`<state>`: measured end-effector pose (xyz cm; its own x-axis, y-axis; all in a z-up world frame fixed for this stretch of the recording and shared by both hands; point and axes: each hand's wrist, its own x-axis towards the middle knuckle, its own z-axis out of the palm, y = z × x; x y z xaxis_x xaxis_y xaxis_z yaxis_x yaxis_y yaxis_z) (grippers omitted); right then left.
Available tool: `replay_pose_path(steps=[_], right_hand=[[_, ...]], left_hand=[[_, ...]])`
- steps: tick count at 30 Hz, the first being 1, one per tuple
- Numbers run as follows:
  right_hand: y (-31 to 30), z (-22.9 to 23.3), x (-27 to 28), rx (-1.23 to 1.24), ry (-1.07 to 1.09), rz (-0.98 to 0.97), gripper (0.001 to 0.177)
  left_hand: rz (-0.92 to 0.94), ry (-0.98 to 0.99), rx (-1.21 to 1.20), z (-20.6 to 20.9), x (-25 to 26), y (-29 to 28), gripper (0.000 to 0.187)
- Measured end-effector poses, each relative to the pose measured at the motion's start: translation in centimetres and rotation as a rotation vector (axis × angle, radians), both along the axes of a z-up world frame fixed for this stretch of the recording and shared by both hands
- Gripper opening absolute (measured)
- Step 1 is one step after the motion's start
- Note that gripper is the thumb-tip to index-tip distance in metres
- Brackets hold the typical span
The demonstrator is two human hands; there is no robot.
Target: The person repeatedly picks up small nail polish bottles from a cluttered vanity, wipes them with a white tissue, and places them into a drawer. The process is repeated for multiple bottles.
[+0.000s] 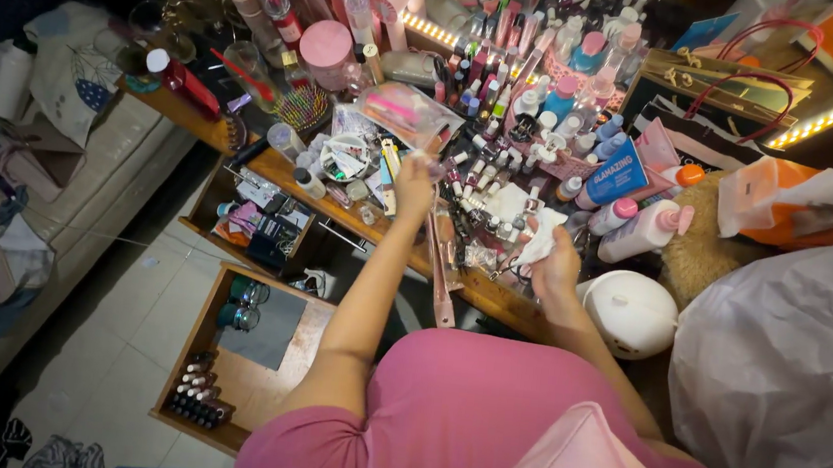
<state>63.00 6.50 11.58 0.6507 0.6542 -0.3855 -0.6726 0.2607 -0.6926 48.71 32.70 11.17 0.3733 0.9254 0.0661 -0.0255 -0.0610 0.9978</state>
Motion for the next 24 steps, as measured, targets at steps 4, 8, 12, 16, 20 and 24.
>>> replay_pose_path(steps=[4, 8, 12, 16, 20, 24], right_hand=[[0.6, 1.1, -0.1, -0.011, -0.006, -0.068, 0.040], [2.3, 1.1, -2.8, -0.011, -0.162, -0.118, 0.030], [3.5, 1.5, -8.4, -0.128, -0.273, -0.063, 0.032], [4.6, 3.0, -15.7, -0.039, -0.378, 0.221, 0.035], [4.6, 4.5, -21.1, 0.016, -0.421, 0.353, 0.036], [3.7, 5.3, -24.1, -0.171, -0.455, 0.465, 0.040]], left_hand=[[-0.095, -0.293, -0.443, 1.2, -6.8, -2.4, 0.030], [-0.136, -0.427, -0.608, 2.0, -10.3, -5.3, 0.028], [-0.182, -0.385, -0.463, 1.1, -11.6, -8.8, 0.027], [-0.182, -0.325, -0.273, 0.5, -12.8, -11.8, 0.026], [-0.043, -0.096, -0.080, 1.8, -15.1, -13.4, 0.029], [0.020, 0.013, 0.032, 2.9, -17.5, -15.3, 0.028]])
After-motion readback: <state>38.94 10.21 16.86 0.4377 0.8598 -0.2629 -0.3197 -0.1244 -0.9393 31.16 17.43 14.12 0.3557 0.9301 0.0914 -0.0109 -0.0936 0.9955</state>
